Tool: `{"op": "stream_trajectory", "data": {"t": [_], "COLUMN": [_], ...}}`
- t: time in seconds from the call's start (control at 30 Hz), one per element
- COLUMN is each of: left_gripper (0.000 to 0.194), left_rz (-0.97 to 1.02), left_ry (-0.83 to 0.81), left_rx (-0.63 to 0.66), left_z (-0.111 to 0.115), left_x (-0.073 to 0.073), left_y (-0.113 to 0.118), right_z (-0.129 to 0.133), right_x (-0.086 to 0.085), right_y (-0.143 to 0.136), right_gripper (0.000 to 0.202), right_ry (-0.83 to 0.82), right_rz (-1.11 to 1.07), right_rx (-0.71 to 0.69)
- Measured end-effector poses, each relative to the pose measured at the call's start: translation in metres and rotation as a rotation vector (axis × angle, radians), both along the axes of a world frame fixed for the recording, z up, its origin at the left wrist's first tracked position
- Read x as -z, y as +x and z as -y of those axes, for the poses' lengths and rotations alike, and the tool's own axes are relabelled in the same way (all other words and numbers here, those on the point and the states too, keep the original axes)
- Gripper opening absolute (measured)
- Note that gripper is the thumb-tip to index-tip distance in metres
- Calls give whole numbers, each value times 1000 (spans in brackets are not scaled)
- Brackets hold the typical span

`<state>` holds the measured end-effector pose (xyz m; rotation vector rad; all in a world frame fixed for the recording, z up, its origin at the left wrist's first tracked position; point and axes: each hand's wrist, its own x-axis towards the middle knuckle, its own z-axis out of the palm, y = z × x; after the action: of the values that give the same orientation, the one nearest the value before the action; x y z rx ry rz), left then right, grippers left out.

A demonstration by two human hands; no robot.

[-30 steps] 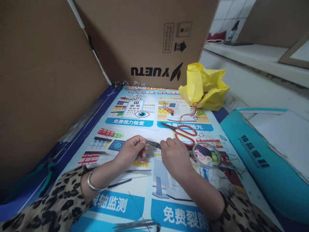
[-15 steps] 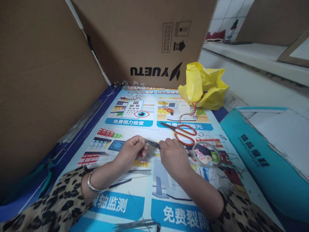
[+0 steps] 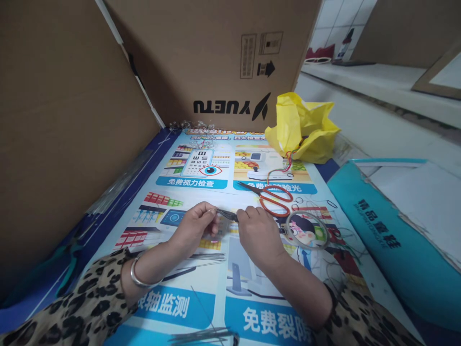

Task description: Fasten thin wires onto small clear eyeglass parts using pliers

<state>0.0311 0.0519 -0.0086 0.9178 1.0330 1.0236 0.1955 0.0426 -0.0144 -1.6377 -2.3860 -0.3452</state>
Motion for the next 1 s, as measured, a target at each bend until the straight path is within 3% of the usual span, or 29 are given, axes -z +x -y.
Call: {"op": "stream_trajectory", "data": {"t": [1.0], "left_gripper": [21], "left_rz": [-134], "left_ry": [61], "left_rx": [113], "left_z": [-10], "left_x": [-2], "left_y": [-7], "right_z": [-2], "right_x": [-2], "right_y": [3], "right_gripper": [17], "right_ry": [15], "right_rz": [-24], "right_rx": [-30]}}
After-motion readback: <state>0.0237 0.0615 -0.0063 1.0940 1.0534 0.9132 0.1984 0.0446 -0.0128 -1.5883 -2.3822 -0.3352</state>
